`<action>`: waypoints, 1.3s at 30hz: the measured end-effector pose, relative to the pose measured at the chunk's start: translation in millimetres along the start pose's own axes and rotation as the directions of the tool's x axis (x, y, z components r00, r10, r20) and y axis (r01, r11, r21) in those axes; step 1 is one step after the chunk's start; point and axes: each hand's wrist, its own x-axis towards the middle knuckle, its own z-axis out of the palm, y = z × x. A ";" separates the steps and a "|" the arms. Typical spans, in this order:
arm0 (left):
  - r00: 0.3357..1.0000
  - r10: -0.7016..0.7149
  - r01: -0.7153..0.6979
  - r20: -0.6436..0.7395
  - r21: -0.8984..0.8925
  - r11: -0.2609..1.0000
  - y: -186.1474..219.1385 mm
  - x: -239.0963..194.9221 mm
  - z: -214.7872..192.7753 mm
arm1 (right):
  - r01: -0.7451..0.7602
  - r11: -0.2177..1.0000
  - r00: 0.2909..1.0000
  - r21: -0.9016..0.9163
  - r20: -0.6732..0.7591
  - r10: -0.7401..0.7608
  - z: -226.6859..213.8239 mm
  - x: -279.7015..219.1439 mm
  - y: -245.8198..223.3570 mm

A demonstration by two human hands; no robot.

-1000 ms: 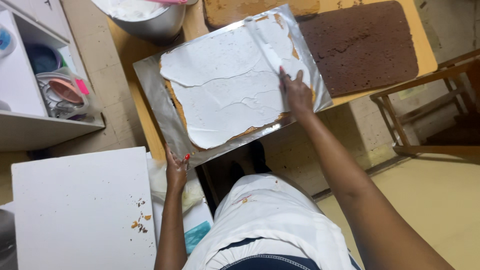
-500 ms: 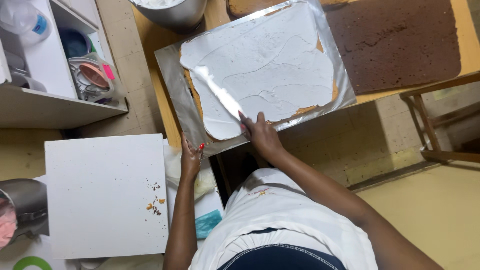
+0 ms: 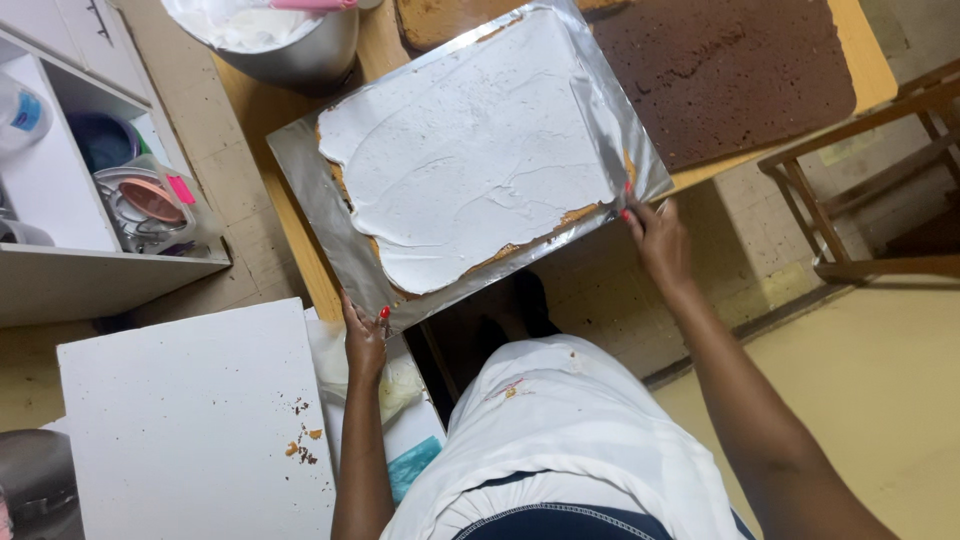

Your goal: The person spreads white frosting over a rectangular cake layer using a spatula, places a chocolate cake layer on top, and spreads more white frosting over the chocolate layer.

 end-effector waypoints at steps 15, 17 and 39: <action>1.000 0.022 -0.022 0.004 -0.063 0.998 -1.1 2.0 1.6 | 0.491 0.834 0.815 0.251 0.205 -0.542 -8.9 -114.2 -136.9; 1.000 0.022 -0.022 0.004 -0.047 0.999 12.5 -6.3 -2.8 | 0.354 0.923 0.900 0.151 0.214 -0.380 -8.0 -112.4 -107.6; 0.990 -0.009 0.009 -0.137 0.000 1.000 16.3 -36.4 -0.8 | 0.220 0.741 0.911 0.635 0.137 -0.388 -30.4 -12.4 -181.1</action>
